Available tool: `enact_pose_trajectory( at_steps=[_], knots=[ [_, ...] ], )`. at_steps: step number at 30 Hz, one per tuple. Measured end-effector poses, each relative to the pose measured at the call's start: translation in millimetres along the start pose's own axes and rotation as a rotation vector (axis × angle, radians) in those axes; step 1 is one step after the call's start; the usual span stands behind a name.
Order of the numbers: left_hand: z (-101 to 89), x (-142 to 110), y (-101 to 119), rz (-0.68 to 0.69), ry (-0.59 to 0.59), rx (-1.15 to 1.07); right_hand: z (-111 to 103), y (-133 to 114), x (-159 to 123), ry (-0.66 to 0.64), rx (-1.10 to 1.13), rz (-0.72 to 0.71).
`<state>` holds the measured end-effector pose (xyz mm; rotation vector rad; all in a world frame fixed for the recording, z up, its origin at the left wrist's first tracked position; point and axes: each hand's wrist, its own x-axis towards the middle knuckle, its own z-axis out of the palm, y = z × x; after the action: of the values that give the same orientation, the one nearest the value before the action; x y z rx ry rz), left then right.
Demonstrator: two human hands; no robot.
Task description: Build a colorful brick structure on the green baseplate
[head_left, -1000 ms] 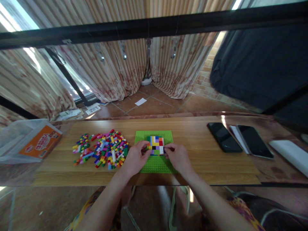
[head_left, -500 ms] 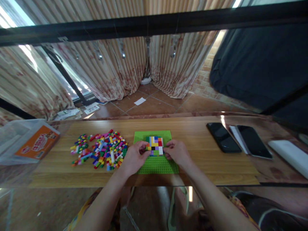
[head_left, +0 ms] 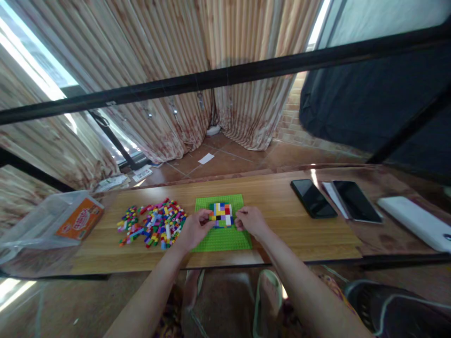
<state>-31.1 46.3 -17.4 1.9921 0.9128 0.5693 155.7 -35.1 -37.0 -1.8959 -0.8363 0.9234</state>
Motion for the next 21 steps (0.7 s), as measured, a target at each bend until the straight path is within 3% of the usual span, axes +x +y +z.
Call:
enact_pose_trajectory(
  at_steps=[5,10,21],
  knots=[
    [1.7,3.3,-2.8,-0.004,0.026,-0.031,-12.4,-4.9,-1.8,0.009,-0.194,-0.094],
    [3.8,1.2,1.3,-0.041,0.063,-0.065,-10.2,-14.6,-5.0,0.006,-0.365,-0.18],
    [8.8,1.0,5.6,-0.094,0.085,-0.124,-2.0,-11.9,-7.3,0.028,-0.498,-0.19]
  ],
)
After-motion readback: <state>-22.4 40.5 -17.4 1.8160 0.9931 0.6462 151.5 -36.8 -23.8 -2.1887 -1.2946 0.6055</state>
